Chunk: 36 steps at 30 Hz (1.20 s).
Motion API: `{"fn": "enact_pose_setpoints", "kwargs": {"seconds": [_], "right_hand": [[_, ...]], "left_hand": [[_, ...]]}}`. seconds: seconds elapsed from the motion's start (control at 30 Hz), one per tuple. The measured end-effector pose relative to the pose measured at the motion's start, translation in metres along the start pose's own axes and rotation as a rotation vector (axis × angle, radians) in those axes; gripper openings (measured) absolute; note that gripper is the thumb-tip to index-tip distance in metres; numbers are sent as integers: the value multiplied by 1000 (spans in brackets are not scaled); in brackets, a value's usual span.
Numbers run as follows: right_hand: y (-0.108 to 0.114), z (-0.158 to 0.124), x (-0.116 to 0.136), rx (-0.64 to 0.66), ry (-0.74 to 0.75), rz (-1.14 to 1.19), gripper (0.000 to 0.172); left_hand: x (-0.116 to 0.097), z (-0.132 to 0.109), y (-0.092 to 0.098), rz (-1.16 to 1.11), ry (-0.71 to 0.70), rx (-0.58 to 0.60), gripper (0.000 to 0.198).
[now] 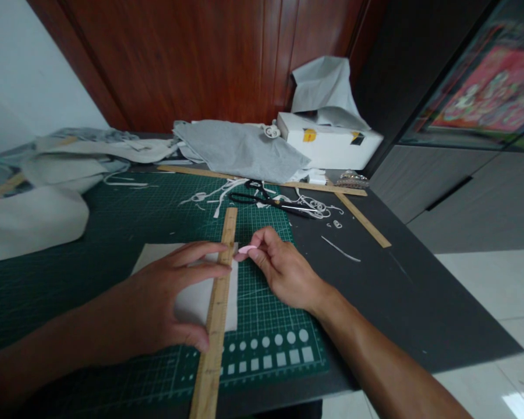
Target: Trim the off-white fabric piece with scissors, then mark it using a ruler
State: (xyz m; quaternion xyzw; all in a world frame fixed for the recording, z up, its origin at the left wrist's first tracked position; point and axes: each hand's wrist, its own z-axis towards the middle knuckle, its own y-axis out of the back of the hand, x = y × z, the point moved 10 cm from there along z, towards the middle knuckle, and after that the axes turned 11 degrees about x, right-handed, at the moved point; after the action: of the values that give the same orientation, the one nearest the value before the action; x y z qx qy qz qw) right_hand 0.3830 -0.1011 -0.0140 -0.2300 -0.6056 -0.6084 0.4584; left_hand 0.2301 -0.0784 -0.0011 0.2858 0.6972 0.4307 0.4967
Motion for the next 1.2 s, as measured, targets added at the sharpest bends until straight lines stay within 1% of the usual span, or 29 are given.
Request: {"fn": "enact_pose_setpoints", "kwargs": {"seconds": [0.13, 0.2, 0.33, 0.4, 0.6, 0.73, 0.87, 1.2], "right_hand": [[6, -2, -8, -67, -16, 47, 10], [5, -2, -6, -54, -3, 41, 9], [-1, 0, 4, 16, 27, -32, 10], [-1, 1, 5, 16, 18, -46, 11], [3, 3, -16, -55, -33, 154, 12], [4, 3, -24, -87, -28, 204, 12], [5, 4, -23, -98, -26, 238, 12], [8, 4, -21, -112, -35, 277, 12]], "left_hand": [[2, -1, -1, 8, 20, 15, 86], [2, 0, -2, 3, 21, 21, 85], [1, 1, -4, -23, 26, 31, 85], [0, 1, -3, -30, 21, 23, 82], [-6, 3, -2, -23, 5, 25, 78], [-8, 3, -3, -26, 20, 45, 76], [-8, 2, -5, -32, 25, 53, 72], [-9, 3, -6, -27, 32, 33, 74]]}}
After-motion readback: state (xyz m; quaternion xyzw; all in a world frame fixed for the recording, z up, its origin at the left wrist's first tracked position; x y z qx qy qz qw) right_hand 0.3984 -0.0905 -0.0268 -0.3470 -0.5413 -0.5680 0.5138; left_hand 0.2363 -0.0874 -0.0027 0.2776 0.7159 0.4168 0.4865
